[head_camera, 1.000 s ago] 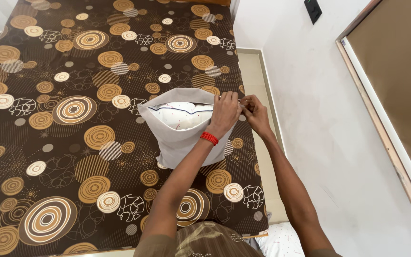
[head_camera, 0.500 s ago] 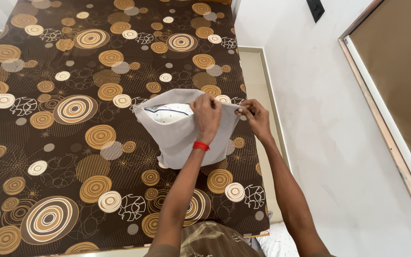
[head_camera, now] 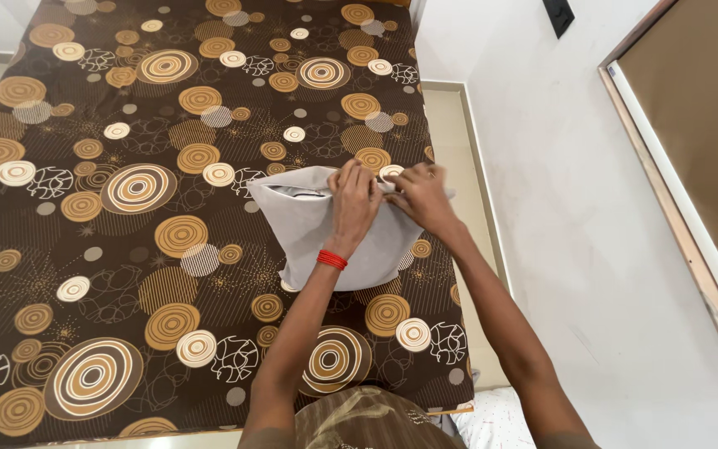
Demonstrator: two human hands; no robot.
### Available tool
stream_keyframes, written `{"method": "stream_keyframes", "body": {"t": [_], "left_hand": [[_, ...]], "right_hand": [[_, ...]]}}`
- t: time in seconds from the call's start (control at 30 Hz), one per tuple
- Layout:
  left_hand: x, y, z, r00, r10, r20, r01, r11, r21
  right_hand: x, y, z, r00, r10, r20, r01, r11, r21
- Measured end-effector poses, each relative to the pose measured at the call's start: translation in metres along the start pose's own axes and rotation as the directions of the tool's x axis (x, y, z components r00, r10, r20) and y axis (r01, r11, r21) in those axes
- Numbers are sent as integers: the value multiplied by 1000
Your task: The person places a pillow on a bed and inserts it into a gray pillowcase, smoothing and adjusting the case to fit. The person then picks up a second pillow and a blue pillowcase and begins to insert the pillow into the case.
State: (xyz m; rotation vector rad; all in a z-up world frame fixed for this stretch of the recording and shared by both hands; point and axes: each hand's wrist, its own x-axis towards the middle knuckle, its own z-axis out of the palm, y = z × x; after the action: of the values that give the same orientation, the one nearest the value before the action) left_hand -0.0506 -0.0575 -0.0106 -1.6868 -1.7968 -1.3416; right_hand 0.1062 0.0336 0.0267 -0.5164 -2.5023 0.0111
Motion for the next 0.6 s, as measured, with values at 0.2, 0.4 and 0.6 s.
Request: {"method": "stream_keyframes", "body": {"t": [0.2, 0.4, 0.6], "left_hand": [[-6, -3, -7, 996, -70, -61, 75, 994, 76], [-8, -35, 10, 920, -323, -220, 337, 941, 28], [-12, -94, -36, 796, -577, -183, 591, 806, 33]], "right_hand": [[-1, -6, 23, 1000, 8, 13, -10, 992, 129], [0, -7, 16, 998, 69, -1, -68, 994, 86], [-12, 10, 12, 990, 143, 14, -144, 981, 130]]}}
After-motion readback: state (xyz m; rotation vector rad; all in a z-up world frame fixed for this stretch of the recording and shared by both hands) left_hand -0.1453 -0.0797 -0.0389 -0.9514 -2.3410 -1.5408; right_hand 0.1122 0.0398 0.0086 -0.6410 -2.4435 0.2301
